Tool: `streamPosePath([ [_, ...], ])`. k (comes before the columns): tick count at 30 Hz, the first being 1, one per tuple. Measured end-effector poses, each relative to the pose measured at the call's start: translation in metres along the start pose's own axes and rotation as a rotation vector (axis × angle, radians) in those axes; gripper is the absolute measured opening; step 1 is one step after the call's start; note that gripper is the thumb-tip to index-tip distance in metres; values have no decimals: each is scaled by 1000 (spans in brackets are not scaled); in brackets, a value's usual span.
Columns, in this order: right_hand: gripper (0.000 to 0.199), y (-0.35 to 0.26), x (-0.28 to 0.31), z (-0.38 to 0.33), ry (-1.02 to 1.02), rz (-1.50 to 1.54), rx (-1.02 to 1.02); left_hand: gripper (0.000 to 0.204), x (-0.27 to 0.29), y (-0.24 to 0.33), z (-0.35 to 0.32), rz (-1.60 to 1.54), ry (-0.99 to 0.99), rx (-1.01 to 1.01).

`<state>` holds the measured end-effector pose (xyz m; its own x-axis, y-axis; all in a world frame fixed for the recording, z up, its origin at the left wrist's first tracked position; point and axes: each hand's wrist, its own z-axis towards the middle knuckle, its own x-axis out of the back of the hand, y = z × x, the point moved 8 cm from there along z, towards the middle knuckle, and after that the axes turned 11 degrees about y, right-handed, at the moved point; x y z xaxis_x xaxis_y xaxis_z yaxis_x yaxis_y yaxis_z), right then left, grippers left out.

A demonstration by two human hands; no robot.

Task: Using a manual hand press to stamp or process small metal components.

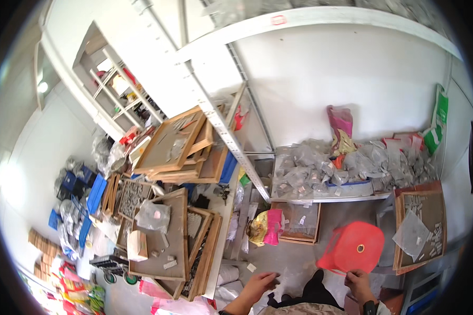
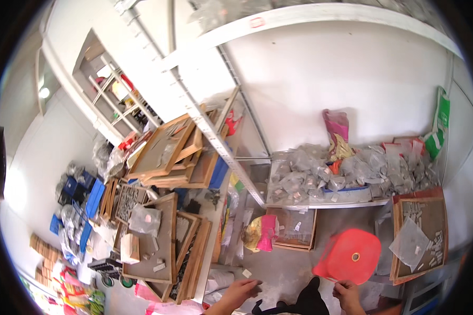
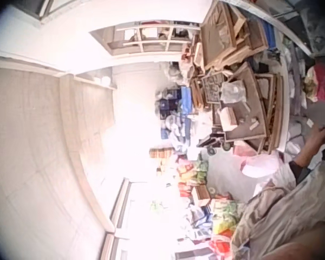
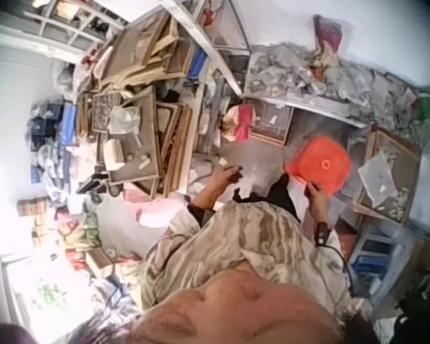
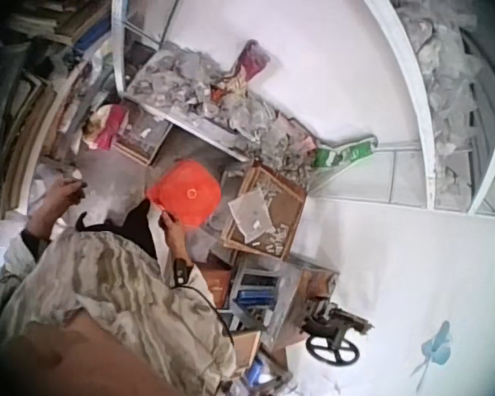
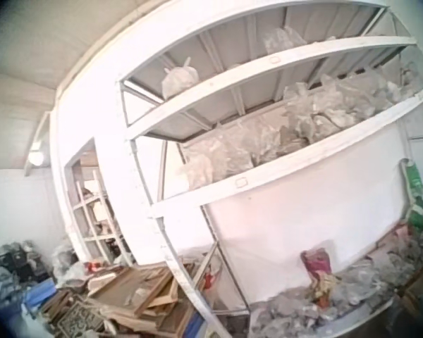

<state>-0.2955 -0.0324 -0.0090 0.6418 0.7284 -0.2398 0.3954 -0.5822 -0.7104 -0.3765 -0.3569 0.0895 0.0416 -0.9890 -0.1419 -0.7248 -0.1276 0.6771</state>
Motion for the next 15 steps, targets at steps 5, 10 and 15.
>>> streamPosePath([
  [5, 17, 14, -80, -17, -238, -151, -44, 32, 125, -50, -73, -186, 304, -92],
  [10, 12, 55, -140, -27, -402, -316, -65, 28, 200, -100, -124, -369, 452, -107],
  [15, 14, 77, -190, -47, -487, -350, -205, 24, 233, -103, -151, -344, 578, -201],
])
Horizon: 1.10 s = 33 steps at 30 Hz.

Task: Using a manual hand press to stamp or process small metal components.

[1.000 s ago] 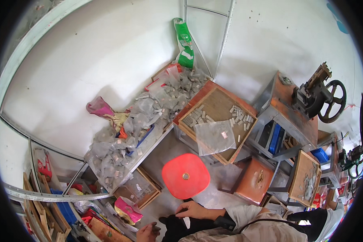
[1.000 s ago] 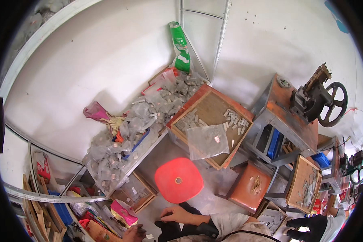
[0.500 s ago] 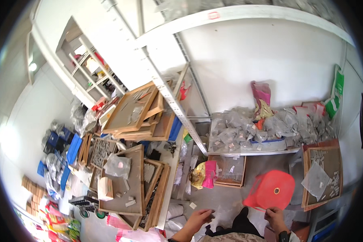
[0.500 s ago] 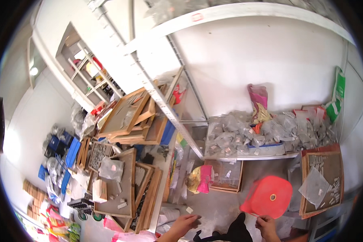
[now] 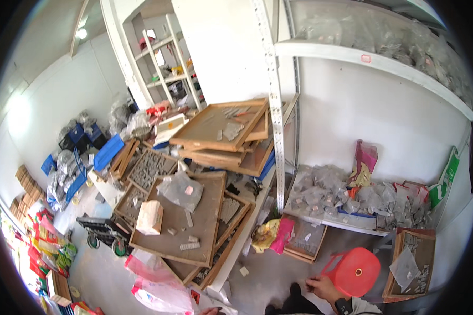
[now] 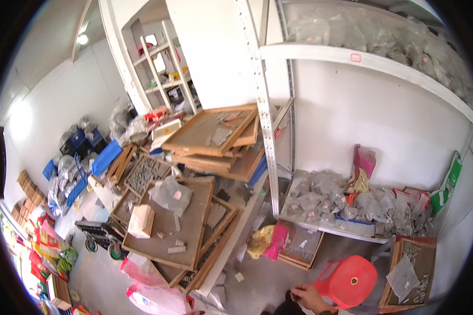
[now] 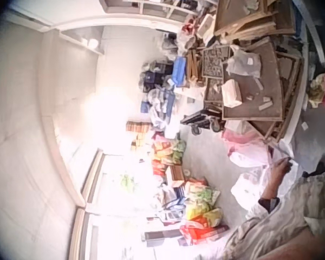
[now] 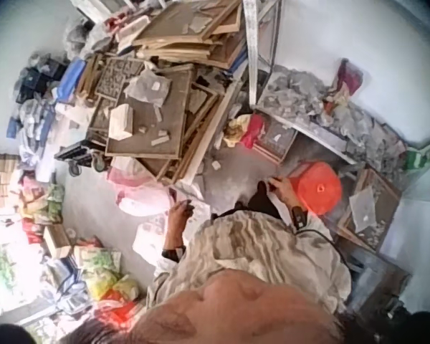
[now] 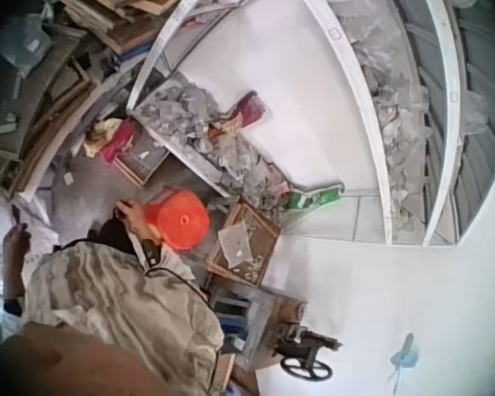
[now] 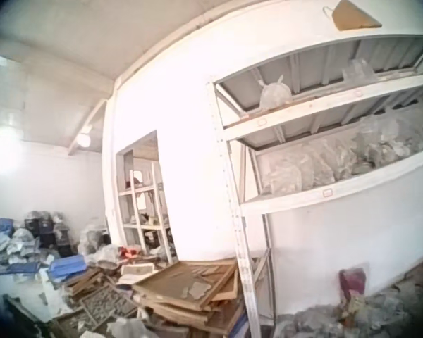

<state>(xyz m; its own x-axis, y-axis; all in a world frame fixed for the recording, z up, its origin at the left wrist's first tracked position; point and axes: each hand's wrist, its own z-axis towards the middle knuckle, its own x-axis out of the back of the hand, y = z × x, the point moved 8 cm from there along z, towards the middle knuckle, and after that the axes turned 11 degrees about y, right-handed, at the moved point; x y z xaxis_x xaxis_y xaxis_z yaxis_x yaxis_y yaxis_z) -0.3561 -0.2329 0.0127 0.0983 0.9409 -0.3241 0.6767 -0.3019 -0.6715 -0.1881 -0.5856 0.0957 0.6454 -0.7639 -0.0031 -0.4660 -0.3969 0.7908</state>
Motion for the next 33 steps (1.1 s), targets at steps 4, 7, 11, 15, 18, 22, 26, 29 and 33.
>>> streamPosePath([
  [4, 16, -12, -30, 33, -79, 11, -140, 22, 6, 15, -5, -163, 121, -61],
  [7, 13, -36, -55, 67, -176, 9, -145, 21, 15, 16, 11, -288, 256, -58],
  [11, 14, -74, -79, 122, -253, 8, -139, 17, 25, 52, 31, -429, 541, -154],
  [15, 8, -140, -121, 157, -219, -6, -132, 18, 1, 107, 43, -476, 670, -256],
  [18, 13, -204, -193, 177, -393, -401, 176, 14, -33, 133, 49, -587, 577, -363],
  [22, 18, -252, -312, 171, -558, -700, 431, 22, -47, 112, 49, -501, 546, -290],
  [26, 23, -261, -425, 164, -704, -766, 731, 14, -16, 85, 29, -605, 741, -214],
  [29, 25, -250, -481, 192, -713, -704, 620, 16, 8, 70, 26, -622, 782, -204],
  [33, 28, -230, -537, 204, -688, -701, 476, 21, 37, 67, -4, -626, 906, -214],
])
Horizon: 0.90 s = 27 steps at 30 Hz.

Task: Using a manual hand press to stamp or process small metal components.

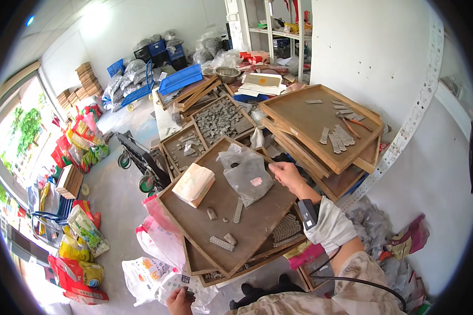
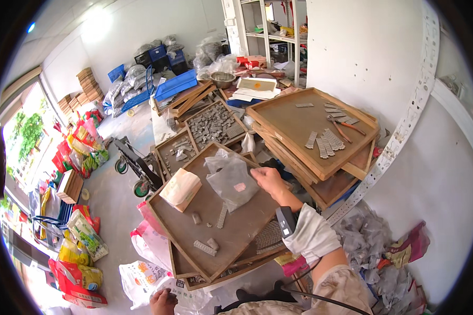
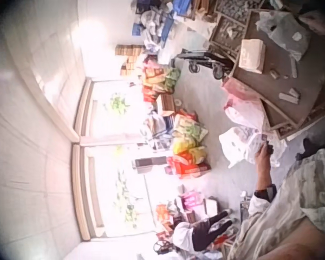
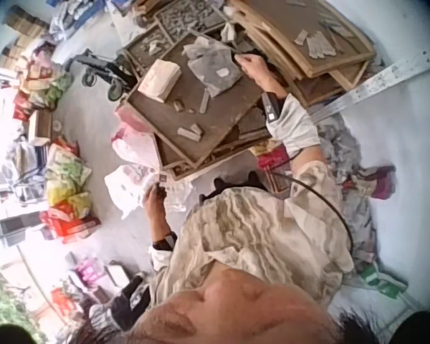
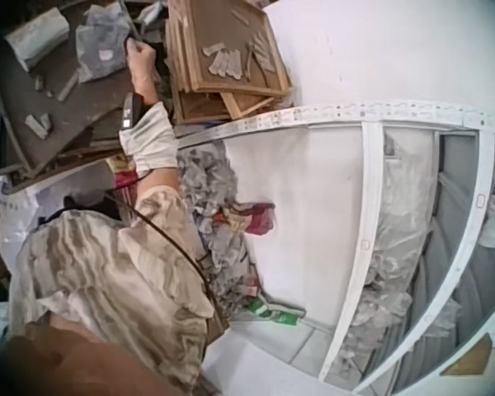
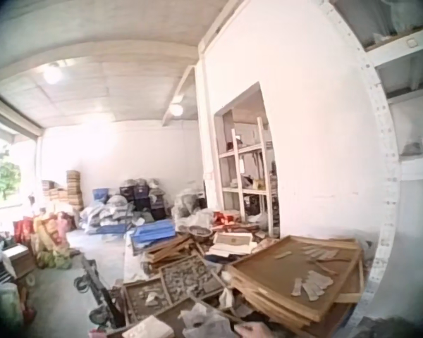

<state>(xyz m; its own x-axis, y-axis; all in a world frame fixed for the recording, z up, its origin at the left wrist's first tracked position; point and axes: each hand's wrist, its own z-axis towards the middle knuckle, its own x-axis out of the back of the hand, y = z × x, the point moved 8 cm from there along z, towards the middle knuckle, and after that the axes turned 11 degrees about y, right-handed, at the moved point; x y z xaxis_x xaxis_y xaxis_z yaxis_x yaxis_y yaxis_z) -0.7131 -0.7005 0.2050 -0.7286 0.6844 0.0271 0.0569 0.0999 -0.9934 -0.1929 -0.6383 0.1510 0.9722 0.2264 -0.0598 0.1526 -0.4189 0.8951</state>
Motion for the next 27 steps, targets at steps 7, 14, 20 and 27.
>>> streamPosePath([
  [7, 38, -8, -24, 31, 76, -263, 222, 22, 40, -3, 23, -4, 78, 33],
  [14, 29, -14, -41, -65, -83, -486, 404, 23, 60, -10, 42, -20, 90, 74],
  [20, 18, -20, -37, -115, -137, -245, 224, 23, 32, -10, 43, 26, 58, 59],
  [27, 37, -31, -24, -6, 90, -199, 288, 23, -18, -19, 14, 58, 32, 100],
])
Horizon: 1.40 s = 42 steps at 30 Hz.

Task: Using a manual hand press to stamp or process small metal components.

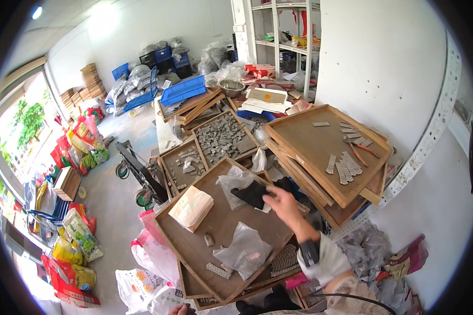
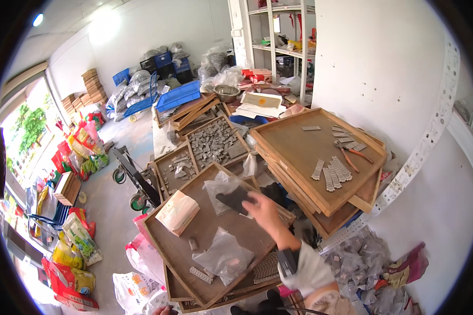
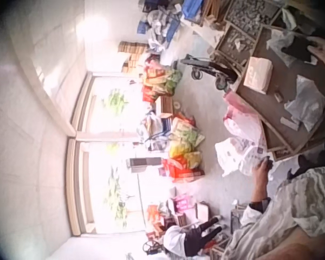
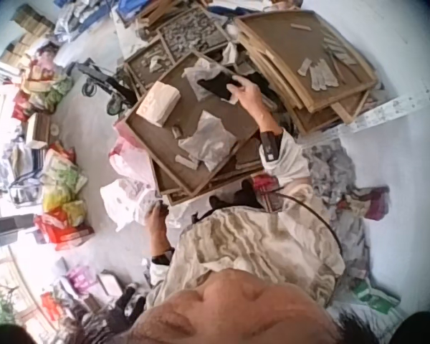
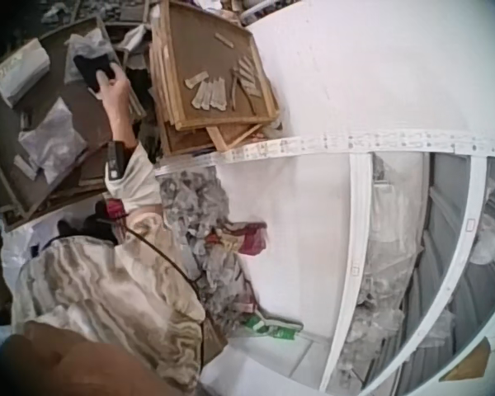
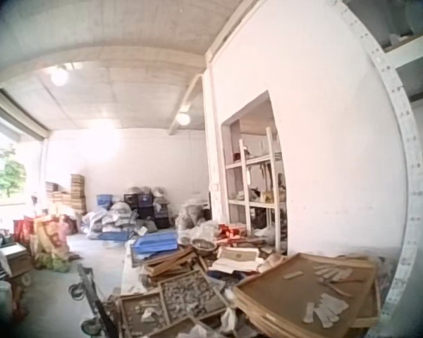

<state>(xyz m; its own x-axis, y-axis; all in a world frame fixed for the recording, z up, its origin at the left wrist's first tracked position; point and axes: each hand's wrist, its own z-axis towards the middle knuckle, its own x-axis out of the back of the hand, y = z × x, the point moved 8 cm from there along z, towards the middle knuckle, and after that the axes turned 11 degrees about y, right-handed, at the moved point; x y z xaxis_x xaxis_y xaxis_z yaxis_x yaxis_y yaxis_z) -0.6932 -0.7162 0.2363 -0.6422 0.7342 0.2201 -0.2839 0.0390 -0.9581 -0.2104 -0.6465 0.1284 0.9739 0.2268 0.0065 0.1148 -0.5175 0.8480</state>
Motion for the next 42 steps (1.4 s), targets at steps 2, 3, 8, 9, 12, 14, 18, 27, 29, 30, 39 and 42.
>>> streamPosePath([
  [2, 45, 40, -4, 46, 84, -210, 195, 23, -15, -1, -4, 7, 0, -3],
  [3, 42, 32, -10, 50, 145, -320, 367, 24, -17, -5, -4, 5, -22, -11],
  [8, 31, 24, -41, -7, -221, -553, 415, 27, -3, -23, -15, 26, 53, 6],
  [9, 29, 21, -39, -21, -274, -559, 404, 27, 0, -26, -14, 27, 63, 8],
  [12, 29, 22, -28, -36, -317, -535, 335, 27, 1, -29, -12, 7, 128, 32],
  [14, 30, 35, -22, -32, -300, -531, 303, 28, -13, -23, -11, -49, 92, 21],
  [18, 33, 27, -16, -28, -194, -367, 318, 28, -35, -13, -17, -24, 61, -1],
  [27, 20, 50, 73, -35, -6, -165, 166, 25, -44, -22, -9, 29, -33, -1],
  [29, 17, 58, 98, -47, 44, -111, 72, 23, -46, -24, -6, 43, -41, 7],
  [30, 15, 67, 117, -56, 99, -57, -21, 23, -50, -22, -5, 49, -61, 11],
  [39, 13, 94, 220, -116, 403, -48, -195, 26, -79, 7, 3, -4, -104, -149],
  [42, 16, 71, 237, -132, 475, -68, -214, 26, -85, 11, -1, 25, -162, -177],
])
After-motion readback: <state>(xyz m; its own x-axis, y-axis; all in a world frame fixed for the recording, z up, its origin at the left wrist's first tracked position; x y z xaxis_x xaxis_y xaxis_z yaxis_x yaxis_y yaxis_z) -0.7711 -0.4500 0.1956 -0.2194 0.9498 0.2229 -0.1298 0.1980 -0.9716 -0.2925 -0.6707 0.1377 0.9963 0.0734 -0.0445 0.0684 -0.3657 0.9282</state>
